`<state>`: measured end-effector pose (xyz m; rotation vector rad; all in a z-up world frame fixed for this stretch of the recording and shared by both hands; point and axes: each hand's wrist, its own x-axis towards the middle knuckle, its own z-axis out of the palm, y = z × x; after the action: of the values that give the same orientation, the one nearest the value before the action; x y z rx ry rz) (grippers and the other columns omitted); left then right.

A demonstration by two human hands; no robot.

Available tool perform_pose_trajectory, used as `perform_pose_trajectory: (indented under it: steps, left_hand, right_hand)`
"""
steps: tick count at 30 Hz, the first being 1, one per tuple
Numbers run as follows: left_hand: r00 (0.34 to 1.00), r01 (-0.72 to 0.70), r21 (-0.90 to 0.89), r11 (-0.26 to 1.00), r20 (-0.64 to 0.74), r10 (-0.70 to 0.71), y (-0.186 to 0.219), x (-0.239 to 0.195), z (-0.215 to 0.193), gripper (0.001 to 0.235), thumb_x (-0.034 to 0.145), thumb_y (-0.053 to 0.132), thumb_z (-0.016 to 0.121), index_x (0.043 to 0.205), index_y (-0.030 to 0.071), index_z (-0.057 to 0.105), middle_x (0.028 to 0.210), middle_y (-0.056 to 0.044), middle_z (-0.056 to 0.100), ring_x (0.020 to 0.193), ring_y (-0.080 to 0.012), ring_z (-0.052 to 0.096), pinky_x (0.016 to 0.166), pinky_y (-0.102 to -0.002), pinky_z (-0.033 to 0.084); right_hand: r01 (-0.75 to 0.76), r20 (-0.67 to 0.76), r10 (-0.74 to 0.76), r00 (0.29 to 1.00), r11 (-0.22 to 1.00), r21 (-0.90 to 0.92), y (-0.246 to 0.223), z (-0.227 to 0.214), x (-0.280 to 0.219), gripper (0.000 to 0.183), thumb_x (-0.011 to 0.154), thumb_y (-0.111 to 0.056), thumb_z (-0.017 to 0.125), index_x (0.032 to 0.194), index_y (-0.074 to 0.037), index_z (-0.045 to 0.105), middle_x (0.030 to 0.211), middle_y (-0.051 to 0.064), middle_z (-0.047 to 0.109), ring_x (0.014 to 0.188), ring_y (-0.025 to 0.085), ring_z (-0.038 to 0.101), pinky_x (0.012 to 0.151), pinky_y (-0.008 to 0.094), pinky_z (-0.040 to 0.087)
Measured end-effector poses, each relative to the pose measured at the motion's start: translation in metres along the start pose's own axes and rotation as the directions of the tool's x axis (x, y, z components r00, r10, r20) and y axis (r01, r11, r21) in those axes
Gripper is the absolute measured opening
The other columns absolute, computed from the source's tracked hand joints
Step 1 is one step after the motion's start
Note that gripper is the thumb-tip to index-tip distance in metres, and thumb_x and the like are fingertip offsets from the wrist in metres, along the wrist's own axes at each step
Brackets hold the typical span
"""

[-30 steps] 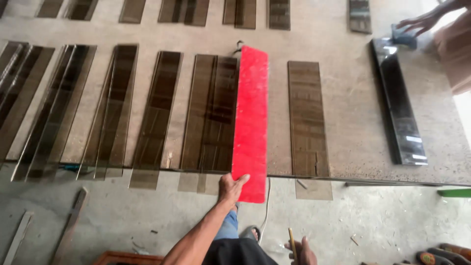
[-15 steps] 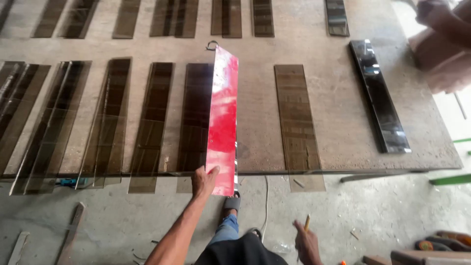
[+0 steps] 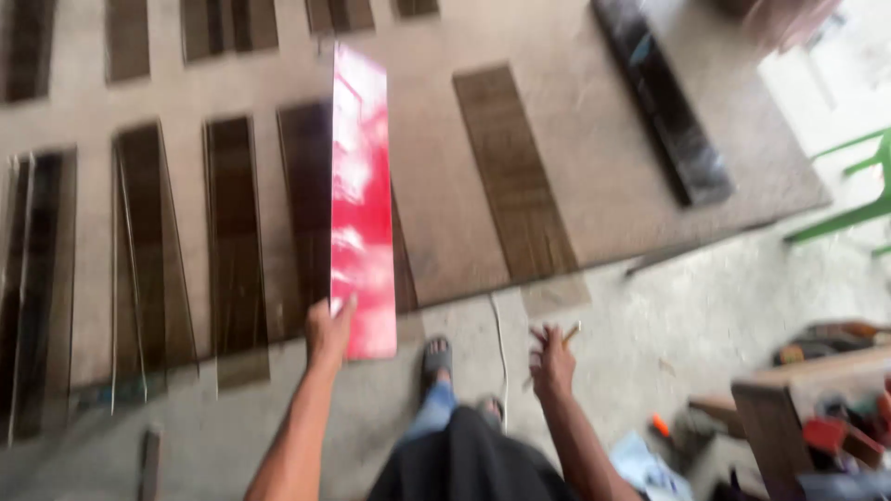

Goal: Marking glass sheets for cutting using a straight edge and a pencil

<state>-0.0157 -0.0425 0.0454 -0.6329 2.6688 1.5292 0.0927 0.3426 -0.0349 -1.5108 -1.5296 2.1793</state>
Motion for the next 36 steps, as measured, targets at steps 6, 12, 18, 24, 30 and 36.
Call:
perform_pose_trajectory:
  steps: [6,12,18,24,30,36]
  left_hand:
    - [0.997,0.081,0.029,0.996,0.01,-0.082,0.019,-0.016,-0.008,0.041,0.093,0.025,0.069,0.063,-0.003,0.064,0.055,-0.013,0.055,0.057,-0.0231,0.052,0.055,-0.041,0.041]
    - [0.964,0.265,-0.112,0.958,0.007,-0.266,0.007,0.012,0.006,0.049,0.093,0.043,0.073,0.068,0.001,0.069,0.06,-0.007,0.059,0.058,-0.0195,0.053,0.051,-0.035,0.042]
    - [0.972,0.23,-0.008,0.973,0.045,-0.229,0.007,0.023,-0.001,0.053,0.094,0.048,0.072,0.064,0.005,0.068,0.057,-0.008,0.058,0.055,-0.0194,0.055,0.05,-0.034,0.042]
    - [0.981,0.186,-0.199,0.962,0.083,-0.173,0.04,-0.002,0.053,0.043,0.095,0.039,0.076,0.067,0.007,0.069,0.06,-0.004,0.061,0.059,-0.0157,0.055,0.057,-0.034,0.046]
    - [0.964,0.24,-0.321,0.916,0.189,-0.186,0.097,-0.039,0.134,0.045,0.095,0.04,0.072,0.07,0.002,0.068,0.066,-0.01,0.061,0.068,-0.0204,0.054,0.065,-0.039,0.046]
    - [0.915,0.319,-0.135,0.938,0.302,-0.268,0.045,-0.049,0.225,0.064,0.096,0.059,0.064,0.106,-0.004,0.069,0.102,-0.029,0.072,0.107,-0.0461,0.069,0.088,-0.052,0.053]
  right_hand:
    - [-0.085,0.023,0.085,0.996,0.996,-0.011,-0.005,-0.015,0.036,0.058,0.11,-0.056,0.042,0.144,-0.01,0.052,0.131,0.01,0.07,0.068,0.014,0.055,0.046,0.021,0.032]
    - [-0.111,0.082,0.107,0.991,0.992,0.056,-0.03,0.007,0.047,0.053,0.11,-0.048,0.052,0.141,-0.004,0.052,0.126,0.015,0.072,0.063,0.015,0.06,0.04,0.022,0.031]
    - [-0.088,0.087,0.083,0.993,0.995,0.048,-0.024,0.009,0.055,0.036,0.106,-0.038,0.062,0.127,-0.009,0.06,0.12,0.015,0.073,0.059,0.013,0.058,0.039,0.019,0.032]
    - [-0.129,0.117,0.123,0.985,0.991,0.043,-0.036,0.007,0.041,0.036,0.108,-0.044,0.057,0.125,-0.013,0.061,0.121,0.012,0.072,0.06,0.012,0.056,0.04,0.017,0.032]
    - [-0.145,0.074,0.141,0.987,0.988,0.051,-0.04,-0.009,0.041,0.04,0.108,-0.046,0.056,0.129,-0.012,0.059,0.119,0.011,0.072,0.059,0.012,0.055,0.04,0.019,0.031]
    - [-0.131,0.065,0.13,0.989,0.991,0.011,-0.052,-0.037,0.038,0.04,0.107,-0.047,0.057,0.126,-0.011,0.06,0.112,0.011,0.075,0.058,0.012,0.058,0.039,0.019,0.03]
